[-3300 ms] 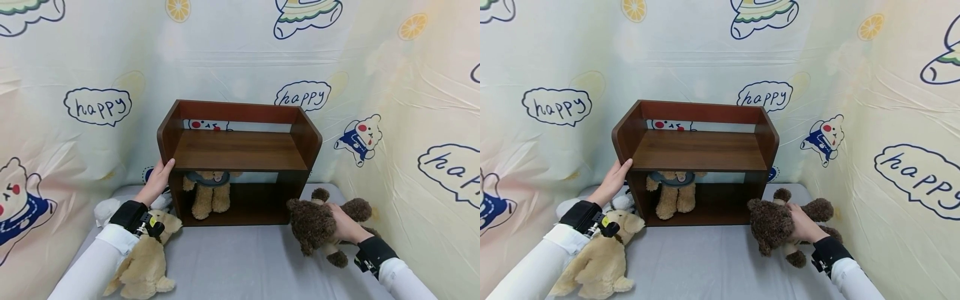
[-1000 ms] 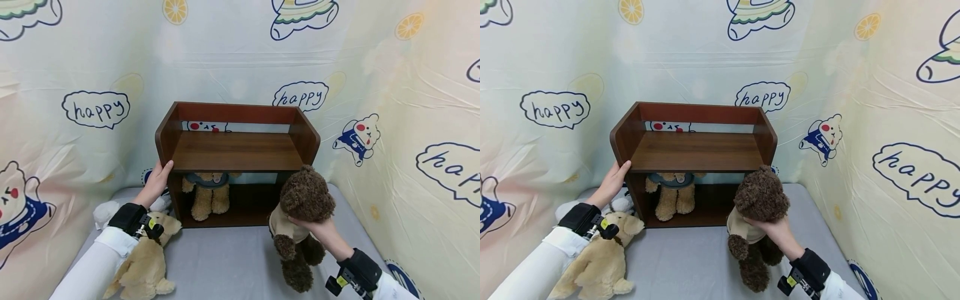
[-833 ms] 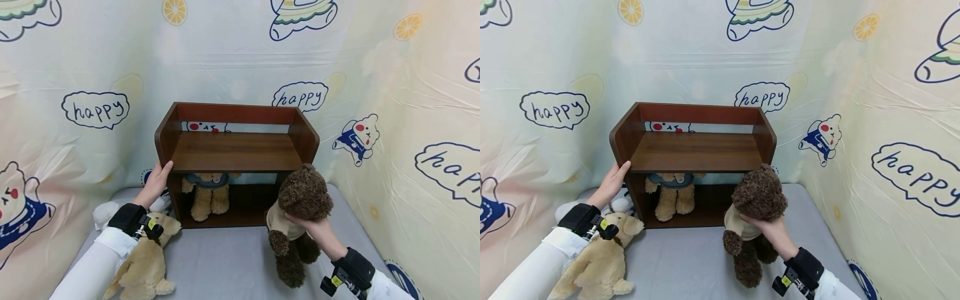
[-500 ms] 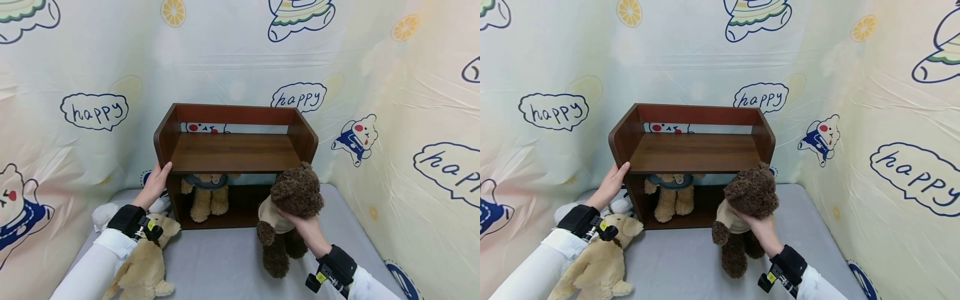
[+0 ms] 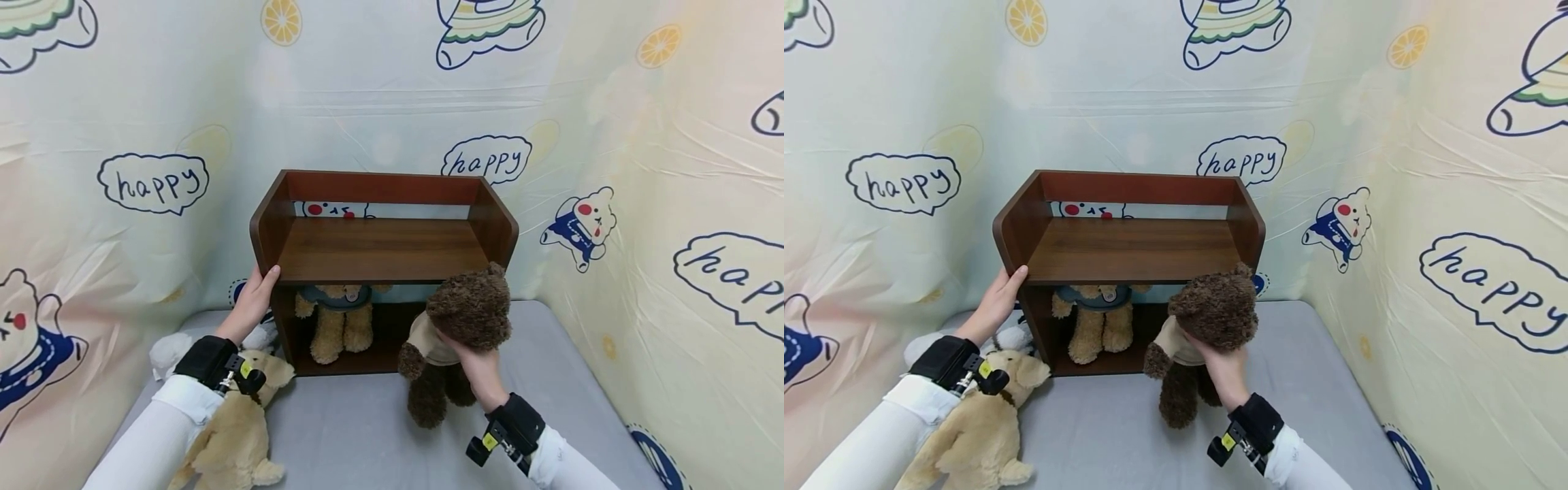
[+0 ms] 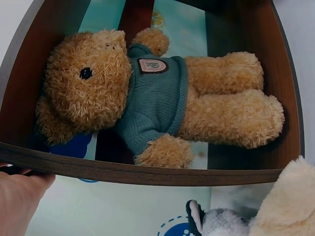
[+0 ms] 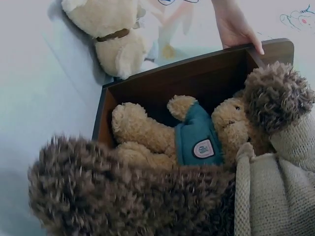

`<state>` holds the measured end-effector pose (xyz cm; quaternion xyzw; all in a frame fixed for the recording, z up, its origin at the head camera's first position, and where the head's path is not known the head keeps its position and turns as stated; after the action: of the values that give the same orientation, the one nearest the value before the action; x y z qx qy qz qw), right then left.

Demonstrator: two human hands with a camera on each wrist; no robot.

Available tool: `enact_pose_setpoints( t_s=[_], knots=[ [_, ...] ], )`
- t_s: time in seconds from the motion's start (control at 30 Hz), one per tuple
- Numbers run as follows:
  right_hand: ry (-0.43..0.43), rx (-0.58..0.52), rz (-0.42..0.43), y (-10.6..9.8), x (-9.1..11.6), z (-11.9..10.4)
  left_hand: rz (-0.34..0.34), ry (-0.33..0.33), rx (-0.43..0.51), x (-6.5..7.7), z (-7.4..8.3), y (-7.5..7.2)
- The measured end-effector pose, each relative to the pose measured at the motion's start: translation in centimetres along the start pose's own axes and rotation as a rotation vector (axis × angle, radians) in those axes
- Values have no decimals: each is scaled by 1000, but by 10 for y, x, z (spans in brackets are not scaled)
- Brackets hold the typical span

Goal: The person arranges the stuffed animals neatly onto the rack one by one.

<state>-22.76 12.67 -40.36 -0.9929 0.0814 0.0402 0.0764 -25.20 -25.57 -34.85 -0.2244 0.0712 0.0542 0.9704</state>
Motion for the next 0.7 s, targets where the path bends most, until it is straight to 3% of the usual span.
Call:
enact_pose_setpoints(
  t_s=[0.27,0.47,0.6,0.7],
  knots=[
    [-26,-69,106,22,-3,9,-2,5,3,0,0,-1],
    [-122,1,238,36,-6,14,1,20,18,-1,-5,-1],
    [-188,15,275,43,-8,17,3,35,23,1,-5,-2],
    [-184,32,282,47,-9,21,3,33,24,1,-4,-2]
  ],
)
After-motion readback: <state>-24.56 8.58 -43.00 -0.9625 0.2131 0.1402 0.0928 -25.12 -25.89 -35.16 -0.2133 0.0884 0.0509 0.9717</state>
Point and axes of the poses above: each hand's wrist, its own x-axis away from the middle knuckle, its own y-axis out of the palm, z = x × y, the point moved 2 cm from there along -x, towards the middle knuckle, and after that the axes turned 3 degrees about z, right-handed, at the moved point
